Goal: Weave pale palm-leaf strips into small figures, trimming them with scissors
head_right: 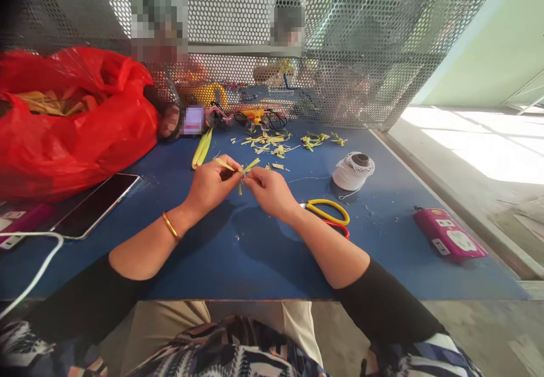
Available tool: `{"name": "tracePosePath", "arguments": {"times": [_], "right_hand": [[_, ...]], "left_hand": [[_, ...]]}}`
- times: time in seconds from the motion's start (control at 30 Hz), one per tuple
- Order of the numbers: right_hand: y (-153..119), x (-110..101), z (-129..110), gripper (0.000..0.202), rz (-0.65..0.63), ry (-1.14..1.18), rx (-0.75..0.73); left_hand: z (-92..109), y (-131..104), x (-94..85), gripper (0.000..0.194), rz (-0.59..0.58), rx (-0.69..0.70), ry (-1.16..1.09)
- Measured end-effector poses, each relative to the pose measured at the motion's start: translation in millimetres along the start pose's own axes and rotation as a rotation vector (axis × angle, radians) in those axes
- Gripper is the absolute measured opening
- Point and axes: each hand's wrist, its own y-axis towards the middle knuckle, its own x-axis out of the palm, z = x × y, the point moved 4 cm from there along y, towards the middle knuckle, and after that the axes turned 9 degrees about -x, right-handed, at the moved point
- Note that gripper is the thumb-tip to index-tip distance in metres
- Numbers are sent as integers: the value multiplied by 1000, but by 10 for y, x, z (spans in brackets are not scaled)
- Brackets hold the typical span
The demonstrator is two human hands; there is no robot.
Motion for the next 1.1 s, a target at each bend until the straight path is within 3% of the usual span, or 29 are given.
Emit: {"name": "tracePosePath", "arguments": {"times": [0.2,0.33,0.47,0.6,0.8,0.97,1.1], "right_hand": [[7,-106,-36,16,0,-410,-109],[35,-72,25,16,-52,-433,-184],[66,-59,90,18,-65,-412,-202],[67,-47,101,17,-115,-403,-249],[20,118,153,16,-402,-401,-284],[38,144,215,16,-467,-388,-263],[41,133,214,17,-468,-388,-262]], "left_hand": [[30,-91,79,9,-42,53,456],[94,-189,130,13,-49,114,707],[231,-332,150,19,-99,302,952],[298,-472,204,28,-146,377,1068],[237,-626,315,25,-328,226,982],[93,-462,74,26,-465,-32,665],[-89,-285,-81,31,-430,-77,440]]}}
